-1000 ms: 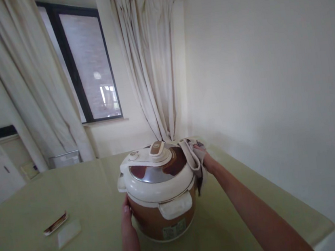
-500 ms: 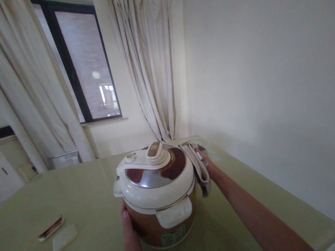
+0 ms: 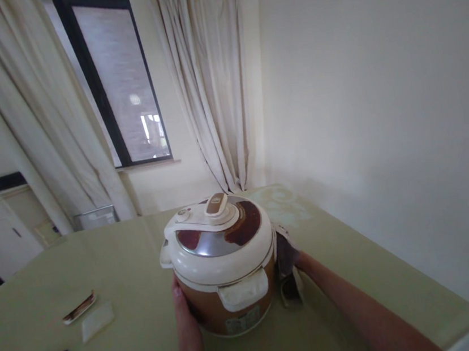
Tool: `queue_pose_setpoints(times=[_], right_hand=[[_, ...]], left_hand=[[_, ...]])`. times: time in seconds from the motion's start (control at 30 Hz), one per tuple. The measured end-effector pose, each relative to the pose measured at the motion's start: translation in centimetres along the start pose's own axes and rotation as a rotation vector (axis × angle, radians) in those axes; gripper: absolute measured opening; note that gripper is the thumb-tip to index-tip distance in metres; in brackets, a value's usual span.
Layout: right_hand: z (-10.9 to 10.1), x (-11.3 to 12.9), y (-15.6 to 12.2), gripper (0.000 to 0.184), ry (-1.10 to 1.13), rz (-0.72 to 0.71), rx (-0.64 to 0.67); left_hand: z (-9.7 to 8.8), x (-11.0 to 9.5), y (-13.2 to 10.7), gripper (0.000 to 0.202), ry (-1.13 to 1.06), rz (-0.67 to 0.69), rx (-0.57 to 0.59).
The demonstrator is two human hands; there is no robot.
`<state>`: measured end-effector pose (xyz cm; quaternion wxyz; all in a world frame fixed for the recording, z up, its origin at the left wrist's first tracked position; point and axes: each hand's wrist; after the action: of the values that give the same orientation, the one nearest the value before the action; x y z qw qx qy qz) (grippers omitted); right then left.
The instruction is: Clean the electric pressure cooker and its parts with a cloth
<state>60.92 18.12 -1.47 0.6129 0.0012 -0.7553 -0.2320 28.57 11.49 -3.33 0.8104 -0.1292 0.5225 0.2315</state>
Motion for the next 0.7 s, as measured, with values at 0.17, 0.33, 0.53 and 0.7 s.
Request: queue_pose_setpoints(times=[0.17, 0.33, 0.53, 0.7], right_hand=[[-1.7, -2.5, -8.7, 0.060, -0.183, -0.146, -0.033], [-0.4, -2.5, -16.3, 0.105, -0.669, -0.654, 0.098], [4.4, 0.7, -18.3, 0.063, -0.867, -1.142, 0.198], [11.7, 8.0, -17.6, 0.026, -0.714, -1.357, 0.278]], left_hand=[[0.5, -0.7, -0.9, 0.080, -0.027, -0.005, 0.011], [0.5, -1.0, -1.2, 0.072, -0.047, -0.015, 0.022], [-0.8, -1.9, 0.0, 0.056, -0.020, -0.050, 0.061], [-2.0, -3.5, 2.0, 0.054, -0.033, -0.158, 0.049]])
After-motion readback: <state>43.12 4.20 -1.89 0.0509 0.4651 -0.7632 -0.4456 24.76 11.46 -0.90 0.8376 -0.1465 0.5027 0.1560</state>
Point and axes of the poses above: each hand's wrist, its own y-axis towards the middle knuckle, its own z-axis out of the palm, x = y × z, and after that the axes turned 4 degrees about -x, right-handed
